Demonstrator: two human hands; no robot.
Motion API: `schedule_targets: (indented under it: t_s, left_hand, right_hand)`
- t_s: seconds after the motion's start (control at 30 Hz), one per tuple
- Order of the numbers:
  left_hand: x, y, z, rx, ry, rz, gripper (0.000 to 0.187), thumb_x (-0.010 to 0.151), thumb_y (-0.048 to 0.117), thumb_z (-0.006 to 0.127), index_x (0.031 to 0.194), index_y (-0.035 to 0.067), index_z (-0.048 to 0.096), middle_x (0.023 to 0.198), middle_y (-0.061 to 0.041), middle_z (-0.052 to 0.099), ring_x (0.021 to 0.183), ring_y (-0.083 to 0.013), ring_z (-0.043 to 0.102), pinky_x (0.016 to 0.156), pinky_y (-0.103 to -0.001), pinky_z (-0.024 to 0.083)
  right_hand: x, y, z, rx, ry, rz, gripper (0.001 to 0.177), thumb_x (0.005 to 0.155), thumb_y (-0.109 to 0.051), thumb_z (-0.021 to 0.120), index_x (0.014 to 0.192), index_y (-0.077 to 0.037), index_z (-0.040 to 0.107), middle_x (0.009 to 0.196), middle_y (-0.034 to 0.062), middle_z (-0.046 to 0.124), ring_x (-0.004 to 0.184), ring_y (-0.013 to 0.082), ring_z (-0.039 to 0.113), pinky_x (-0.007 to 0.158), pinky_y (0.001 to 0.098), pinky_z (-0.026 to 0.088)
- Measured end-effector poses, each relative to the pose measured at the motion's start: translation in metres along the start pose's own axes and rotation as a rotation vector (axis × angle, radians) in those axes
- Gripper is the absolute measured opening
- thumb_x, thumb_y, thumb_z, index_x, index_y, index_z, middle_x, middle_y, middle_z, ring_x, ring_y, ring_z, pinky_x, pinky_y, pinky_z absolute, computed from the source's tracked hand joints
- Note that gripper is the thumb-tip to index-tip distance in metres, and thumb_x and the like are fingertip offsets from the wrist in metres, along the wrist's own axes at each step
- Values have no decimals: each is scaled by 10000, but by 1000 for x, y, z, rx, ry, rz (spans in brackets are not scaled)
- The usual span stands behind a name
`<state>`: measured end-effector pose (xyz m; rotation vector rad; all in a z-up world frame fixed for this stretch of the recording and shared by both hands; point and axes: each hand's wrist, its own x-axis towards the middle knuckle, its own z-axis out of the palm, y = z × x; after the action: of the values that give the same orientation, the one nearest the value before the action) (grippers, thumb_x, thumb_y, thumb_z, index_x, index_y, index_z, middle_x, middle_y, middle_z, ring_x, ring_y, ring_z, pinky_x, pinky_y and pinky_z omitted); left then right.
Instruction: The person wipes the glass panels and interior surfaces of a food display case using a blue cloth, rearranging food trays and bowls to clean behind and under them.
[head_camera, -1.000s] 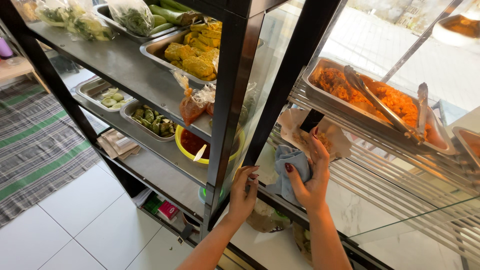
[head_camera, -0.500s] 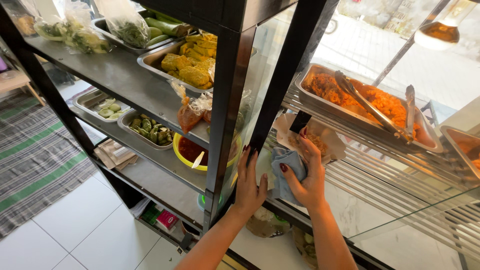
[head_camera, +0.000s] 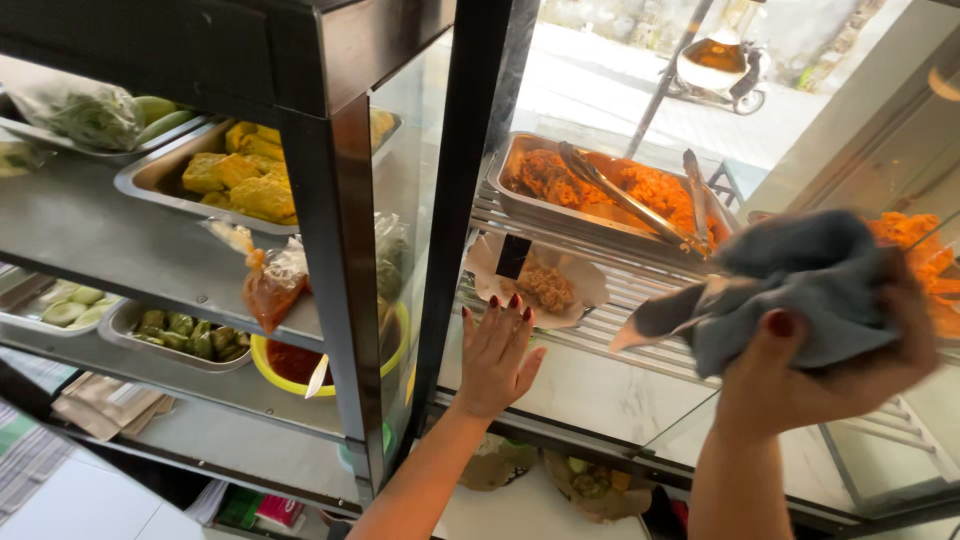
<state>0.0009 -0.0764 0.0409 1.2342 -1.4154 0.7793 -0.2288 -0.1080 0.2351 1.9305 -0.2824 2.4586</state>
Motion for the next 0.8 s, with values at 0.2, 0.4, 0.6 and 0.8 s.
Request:
schedule_targets:
  t_s: [0.2, 0.4, 0.6, 0.8]
  left_hand:
    - [-7, -24, 31, 168, -15, 26, 600, 1085, 493, 505, 1557, 124, 471, 1630, -94, 425, 1535, -306, 348, 1264, -592, 62]
    - [-14, -31, 45, 196, 22, 42, 552, 1098, 449, 452, 1558, 144, 464, 1622, -79, 426, 1525, -283, 352, 1268, -591, 56]
    - [-19, -33, 47, 197, -2, 29, 500, 1100, 348, 438, 1560, 153, 459, 1628, -61, 419, 1527, -265, 348, 1265, -588, 57]
    - [-18, -32, 45, 179, 28, 40, 501, 1101, 333, 447, 1569, 154, 452, 1638, -55, 405, 1533, -254, 349, 1273, -571, 64]
  right_hand:
    - [82, 35, 21, -409, -220, -358, 747, 1118, -303, 735, 1643, -59, 263, 1605, 152, 350, 1401, 375, 409, 1194, 375, 324]
    - [59, 20, 66, -614, -334, -178, 489, 1066, -130, 594, 1544, -32, 559, 1663, 141, 489, 1526, 399, 480, 1306, 543, 224]
    - [-75, 12, 51, -568, -962, -438, 412, 802, -34, 749, 1212, -74, 741, 1218, 86, 697, 1214, 348, 624, 1134, 566, 446]
    - [11, 39, 32, -603, -652, -626, 299, 918, 34, 747, 1212, -2, 709, 1286, 124, 693, 1327, 374, 604, 1170, 537, 474]
